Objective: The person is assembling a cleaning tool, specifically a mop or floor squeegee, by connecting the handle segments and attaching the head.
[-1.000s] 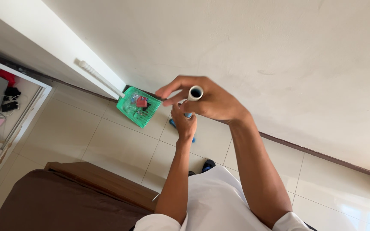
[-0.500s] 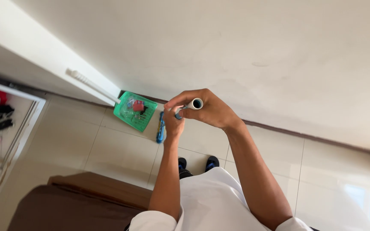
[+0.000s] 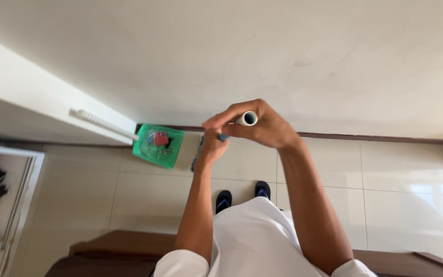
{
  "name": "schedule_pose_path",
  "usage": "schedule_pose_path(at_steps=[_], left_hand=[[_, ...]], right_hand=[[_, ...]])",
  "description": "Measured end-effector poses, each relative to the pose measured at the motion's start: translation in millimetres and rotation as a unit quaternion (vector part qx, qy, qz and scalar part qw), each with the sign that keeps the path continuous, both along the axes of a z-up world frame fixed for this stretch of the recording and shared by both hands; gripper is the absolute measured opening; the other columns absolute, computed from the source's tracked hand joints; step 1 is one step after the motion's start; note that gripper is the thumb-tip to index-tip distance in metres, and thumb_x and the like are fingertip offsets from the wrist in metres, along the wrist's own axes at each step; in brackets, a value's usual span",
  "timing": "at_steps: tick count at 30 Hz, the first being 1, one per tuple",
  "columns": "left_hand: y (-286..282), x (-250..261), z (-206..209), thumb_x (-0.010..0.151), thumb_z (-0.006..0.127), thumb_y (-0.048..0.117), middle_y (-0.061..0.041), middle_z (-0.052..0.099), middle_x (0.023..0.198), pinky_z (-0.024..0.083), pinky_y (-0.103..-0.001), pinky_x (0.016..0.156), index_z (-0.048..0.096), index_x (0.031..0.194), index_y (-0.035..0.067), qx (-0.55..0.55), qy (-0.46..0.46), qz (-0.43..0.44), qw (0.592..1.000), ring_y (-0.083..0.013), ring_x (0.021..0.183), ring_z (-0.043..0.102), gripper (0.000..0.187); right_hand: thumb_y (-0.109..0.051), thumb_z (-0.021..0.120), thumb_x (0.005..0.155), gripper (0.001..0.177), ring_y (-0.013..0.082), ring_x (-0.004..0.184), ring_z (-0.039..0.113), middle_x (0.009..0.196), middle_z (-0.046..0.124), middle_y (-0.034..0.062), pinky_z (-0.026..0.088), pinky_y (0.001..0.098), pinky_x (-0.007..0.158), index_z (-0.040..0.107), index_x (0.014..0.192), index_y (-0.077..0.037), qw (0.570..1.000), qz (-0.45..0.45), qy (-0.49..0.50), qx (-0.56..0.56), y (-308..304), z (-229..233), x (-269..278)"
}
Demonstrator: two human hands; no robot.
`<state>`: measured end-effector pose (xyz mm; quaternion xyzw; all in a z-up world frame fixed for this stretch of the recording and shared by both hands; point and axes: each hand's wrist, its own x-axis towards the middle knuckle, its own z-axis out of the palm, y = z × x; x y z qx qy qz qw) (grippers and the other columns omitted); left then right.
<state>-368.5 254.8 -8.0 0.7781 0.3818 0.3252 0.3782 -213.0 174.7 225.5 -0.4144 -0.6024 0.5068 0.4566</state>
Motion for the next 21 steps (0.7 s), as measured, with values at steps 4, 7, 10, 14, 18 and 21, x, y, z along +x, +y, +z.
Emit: schedule_pose_path(at_steps=[4, 7, 10, 14, 18, 21], left_hand=[[-1, -9, 3, 0.082, 0.067, 0.003, -0.017, 0.063, 0.114, 0.054, -0.043, 0.079, 0.057, 0.117, -0.002, -0.099, -0.038, 0.032, 0.994, -0.0319, 0.101, 0.065, 0.037], [-5, -11, -21, 0.1, 0.065, 0.009, -0.021, 0.069, 0.1, 0.054, -0.043, 0.084, 0.067, 0.108, -0.002, -0.161, -0.068, 0.009, 0.985, -0.033, 0.096, 0.066, 0.013], [-9, -13, -29, 0.099, 0.06, 0.011, -0.018, 0.07, 0.107, 0.054, -0.044, 0.086, 0.064, 0.115, 0.002, -0.208, -0.062, 0.035, 0.976, -0.0315, 0.1, 0.068, 0.019], [7, -19, -59, 0.085, 0.056, -0.004, -0.02, 0.061, 0.124, 0.037, -0.053, 0.105, 0.062, 0.115, -0.002, -0.046, 0.021, -0.015, 0.999, -0.0418, 0.125, 0.05, 0.031], [16, -23, -46, 0.087, 0.059, -0.001, -0.019, 0.056, 0.137, 0.027, -0.051, 0.116, 0.063, 0.121, 0.001, -0.059, 0.064, -0.09, 0.992, -0.0437, 0.138, 0.035, 0.035], [16, -28, -15, 0.086, 0.059, -0.004, -0.014, 0.067, 0.132, 0.032, -0.054, 0.105, 0.072, 0.117, 0.005, 0.015, 0.047, -0.114, 0.992, -0.0401, 0.144, 0.04, 0.035]], right_hand=[[0.004, 0.071, 0.09, 0.021, 0.0164, 0.104, 0.075, 0.112, 0.079, 0.0054, 0.062, 0.0343, 0.09, 0.079, 0.102, -0.012, 0.998, -0.057, 0.018, -0.011, 3, -7, -29], [0.007, 0.069, 0.089, 0.025, 0.0171, 0.103, 0.075, 0.111, 0.08, 0.0078, 0.058, 0.0334, 0.091, 0.08, 0.104, -0.01, 0.995, -0.09, -0.017, 0.033, 1, -16, -43], [0.007, 0.068, 0.092, 0.025, 0.0161, 0.107, 0.075, 0.113, 0.079, 0.007, 0.06, 0.0316, 0.096, 0.079, 0.107, -0.01, 0.996, -0.085, 0.018, 0.038, 0, -19, -52], [0.002, 0.071, 0.091, 0.021, 0.0187, 0.092, 0.074, 0.107, 0.081, 0.007, 0.061, 0.0326, 0.086, 0.081, 0.104, -0.011, 0.984, -0.175, -0.019, -0.024, -4, -11, -63], [0.002, 0.073, 0.087, 0.018, 0.0193, 0.112, 0.076, 0.114, 0.079, 0.0066, 0.063, 0.036, 0.096, 0.078, 0.099, -0.011, 0.986, -0.158, 0.057, -0.016, -16, 4, -67], [0.006, 0.073, 0.087, 0.021, 0.0218, 0.115, 0.076, 0.117, 0.08, 0.0092, 0.063, 0.0379, 0.1, 0.079, 0.101, -0.009, 0.989, -0.142, -0.001, 0.031, -19, -12, -67]])
